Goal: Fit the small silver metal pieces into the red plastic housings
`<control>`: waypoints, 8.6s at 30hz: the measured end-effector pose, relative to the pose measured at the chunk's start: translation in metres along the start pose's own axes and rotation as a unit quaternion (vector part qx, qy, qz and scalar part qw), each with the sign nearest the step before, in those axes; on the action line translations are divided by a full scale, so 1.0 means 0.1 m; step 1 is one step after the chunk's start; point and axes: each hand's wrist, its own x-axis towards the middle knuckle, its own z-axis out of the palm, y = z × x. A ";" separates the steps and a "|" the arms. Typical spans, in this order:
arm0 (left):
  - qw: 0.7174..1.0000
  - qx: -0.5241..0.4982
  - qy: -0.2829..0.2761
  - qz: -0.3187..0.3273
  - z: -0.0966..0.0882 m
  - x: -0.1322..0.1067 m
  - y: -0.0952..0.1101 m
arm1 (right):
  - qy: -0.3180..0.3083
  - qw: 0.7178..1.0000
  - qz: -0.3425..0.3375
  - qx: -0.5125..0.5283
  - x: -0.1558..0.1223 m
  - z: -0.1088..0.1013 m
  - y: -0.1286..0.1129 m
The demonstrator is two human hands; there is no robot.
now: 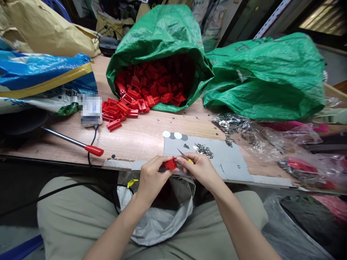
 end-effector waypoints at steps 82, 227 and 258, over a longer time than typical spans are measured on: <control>0.996 0.048 -0.082 0.001 -0.12 0.09 0.10 | -0.092 0.973 -0.170 -0.123 -0.06 -0.24 0.06; 0.954 -0.172 0.150 -0.194 -0.60 -0.05 0.27 | 0.093 0.945 -0.287 -0.124 0.35 0.79 -0.71; 0.983 -0.100 -0.024 -0.151 -0.01 0.03 0.08 | 0.128 0.985 -0.064 0.098 0.05 0.12 0.12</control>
